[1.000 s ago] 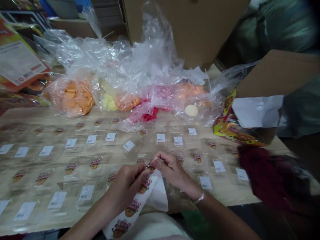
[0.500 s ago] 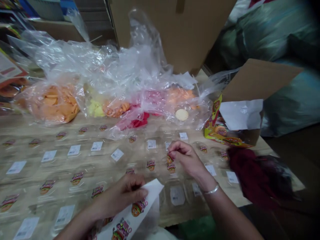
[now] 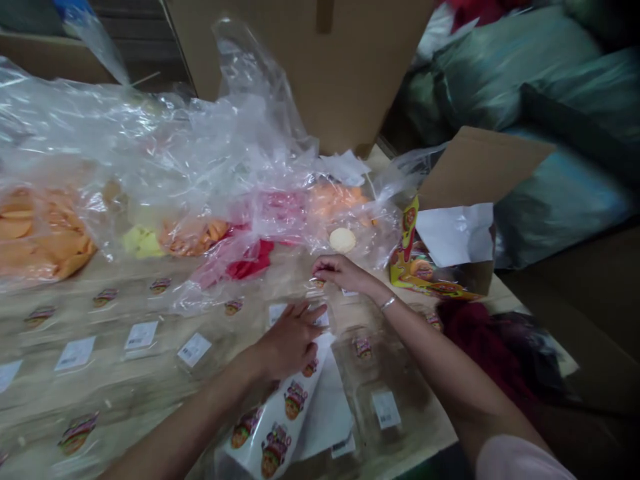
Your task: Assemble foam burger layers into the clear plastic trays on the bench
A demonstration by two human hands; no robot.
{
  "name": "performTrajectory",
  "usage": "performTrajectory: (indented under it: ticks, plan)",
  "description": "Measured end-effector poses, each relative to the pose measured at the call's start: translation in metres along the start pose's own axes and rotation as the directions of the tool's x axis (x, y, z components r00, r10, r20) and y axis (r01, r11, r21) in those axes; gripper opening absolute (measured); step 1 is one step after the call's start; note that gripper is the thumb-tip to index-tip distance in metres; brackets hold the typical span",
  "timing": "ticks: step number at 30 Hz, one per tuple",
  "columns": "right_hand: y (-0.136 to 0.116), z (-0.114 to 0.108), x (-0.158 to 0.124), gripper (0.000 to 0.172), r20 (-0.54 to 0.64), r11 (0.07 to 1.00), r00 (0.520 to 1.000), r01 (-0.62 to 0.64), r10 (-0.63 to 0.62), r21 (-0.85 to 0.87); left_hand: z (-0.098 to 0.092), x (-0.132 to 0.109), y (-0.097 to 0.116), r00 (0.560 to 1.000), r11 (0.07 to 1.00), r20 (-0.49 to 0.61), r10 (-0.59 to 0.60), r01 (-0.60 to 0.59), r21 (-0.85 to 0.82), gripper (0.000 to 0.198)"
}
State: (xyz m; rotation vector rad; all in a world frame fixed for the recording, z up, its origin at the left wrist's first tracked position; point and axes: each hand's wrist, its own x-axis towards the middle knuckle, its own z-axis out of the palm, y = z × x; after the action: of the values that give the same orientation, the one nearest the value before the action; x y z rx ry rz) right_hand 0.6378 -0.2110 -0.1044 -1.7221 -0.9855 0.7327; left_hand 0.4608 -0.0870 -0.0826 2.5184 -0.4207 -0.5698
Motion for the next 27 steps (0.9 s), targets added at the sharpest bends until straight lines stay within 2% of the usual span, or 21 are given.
performTrajectory:
  ticks: [3,12,19,27]
  plan:
    - [0.005,-0.002,0.015,0.012,0.118,0.997,0.992,0.041,-0.033,-0.063,0.002,-0.004,-0.003,1.0,1.0,-0.005,0.008,-0.008,0.006,0.031]
    - [0.017,-0.013,0.029,0.008,0.262,0.994,0.964,0.071,-0.048,-0.078,0.012,-0.002,-0.009,0.998,0.999,-0.051,0.032,-0.033,-0.015,0.034]
    - [0.012,-0.01,0.028,0.009,0.262,0.989,0.962,0.1,-0.069,-0.105,0.01,-0.002,-0.008,0.999,1.0,-0.029,0.02,-0.02,-0.004,0.028]
    - [0.013,-0.01,0.027,0.01,0.275,0.975,0.955,0.16,-0.113,-0.151,0.008,-0.002,-0.006,0.999,1.0,-0.029,0.019,-0.019,-0.005,0.036]
